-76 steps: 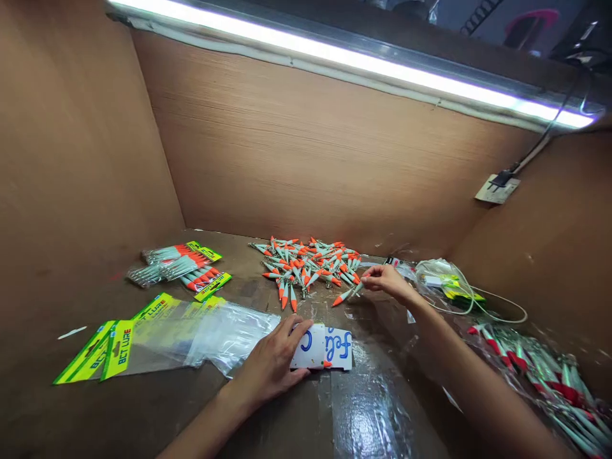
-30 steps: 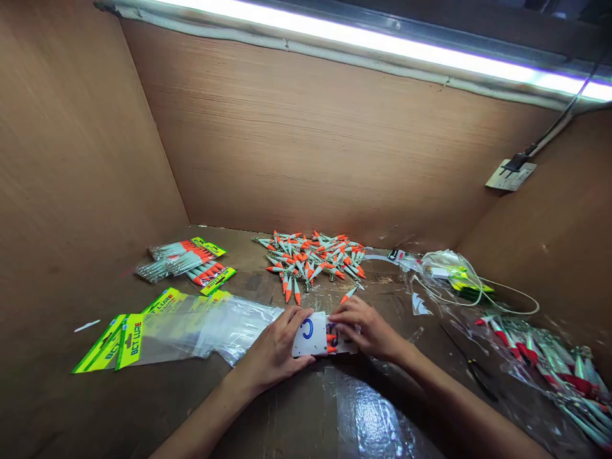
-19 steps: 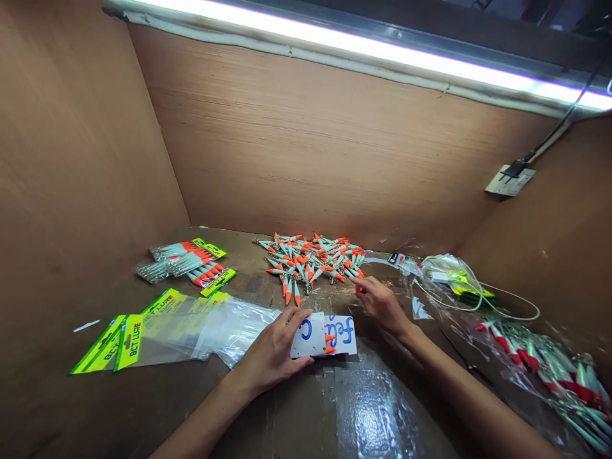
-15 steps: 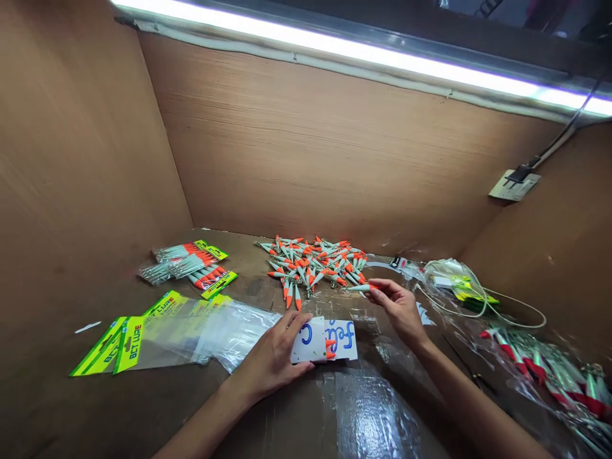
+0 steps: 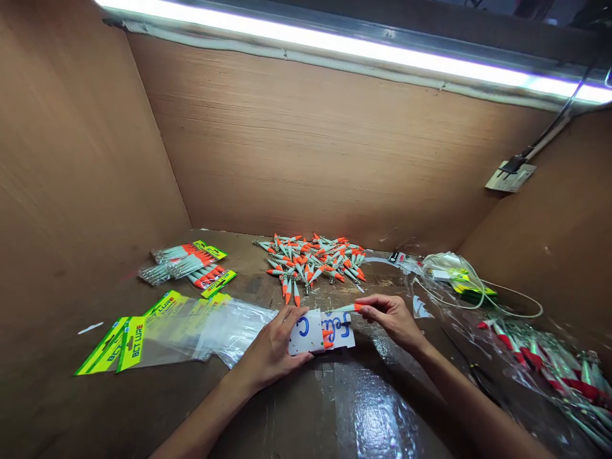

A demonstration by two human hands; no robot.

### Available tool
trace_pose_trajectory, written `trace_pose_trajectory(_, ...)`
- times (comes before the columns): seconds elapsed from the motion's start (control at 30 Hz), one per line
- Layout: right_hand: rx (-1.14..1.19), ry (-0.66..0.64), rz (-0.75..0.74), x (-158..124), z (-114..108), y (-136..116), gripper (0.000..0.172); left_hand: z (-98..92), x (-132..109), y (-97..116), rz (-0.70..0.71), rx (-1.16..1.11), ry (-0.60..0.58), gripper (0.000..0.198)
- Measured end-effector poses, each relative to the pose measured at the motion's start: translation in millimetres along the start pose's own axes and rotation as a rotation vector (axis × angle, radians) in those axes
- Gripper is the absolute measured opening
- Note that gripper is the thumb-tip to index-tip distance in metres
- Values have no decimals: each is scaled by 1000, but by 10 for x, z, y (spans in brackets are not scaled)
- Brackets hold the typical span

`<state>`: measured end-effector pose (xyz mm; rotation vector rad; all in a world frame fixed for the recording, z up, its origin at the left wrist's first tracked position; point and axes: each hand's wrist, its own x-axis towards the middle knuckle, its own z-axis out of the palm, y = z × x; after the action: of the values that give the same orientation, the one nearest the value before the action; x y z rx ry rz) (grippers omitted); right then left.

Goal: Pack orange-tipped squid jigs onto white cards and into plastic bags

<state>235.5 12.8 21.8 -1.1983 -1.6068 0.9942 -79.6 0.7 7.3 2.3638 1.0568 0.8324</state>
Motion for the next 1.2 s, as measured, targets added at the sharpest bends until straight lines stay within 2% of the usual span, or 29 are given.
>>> trace_pose_trajectory(0.07,-119,-80,-29,-15,11,-12,28,3,1,-3,-1,-11,7,78)
trace_pose_trajectory(0.13,-254,-114,-122,-29,82,-25,24,8,-1,2,2,-20,2,79)
trace_pose_trajectory(0.3,-629,-119,-414,-17,459,-39,19,16,-6,49,0,-21,-17,78)
trace_pose_trajectory(0.4,-721,-197,-513,34,585,-70,15,5,-7,69,-16,-10,-38,77)
trace_pose_trajectory(0.47,-708,-286,-551,109,550,-110,13,-4,-11,69,-29,-5,-50,76)
trace_pose_trajectory(0.53,-660,-328,-552,252,452,-148,14,-8,-19,64,-21,-5,-52,77)
trace_pose_trajectory(0.57,-643,-307,-540,355,400,-159,16,-8,-24,61,-11,-4,-51,78)
trace_pose_trajectory(0.67,-758,-157,-505,772,328,-144,23,-1,-34,59,4,-5,-48,80)
trace_pose_trajectory(0.73,-937,-123,-507,1071,374,-97,33,3,-36,61,-4,-7,-45,80)
trace_pose_trajectory(0.8,-1021,-136,-517,1312,464,-46,38,3,-35,63,-9,-6,-42,79)
trace_pose_trajectory(0.87,-1036,-155,-533,1458,543,-18,29,1,-35,62,-13,-5,-44,81)
trace_pose_trajectory(0.93,-1040,-175,-552,1512,564,-19,21,-4,-41,61,-16,-7,-47,84)
trace_pose_trajectory(1.07,-1006,-238,-597,1441,415,-51,22,-8,-60,69,-18,-19,-58,85)
trace_pose_trajectory(1.2,-688,-288,-457,1218,242,-19,27,5,-64,82,-10,-36,-70,87)
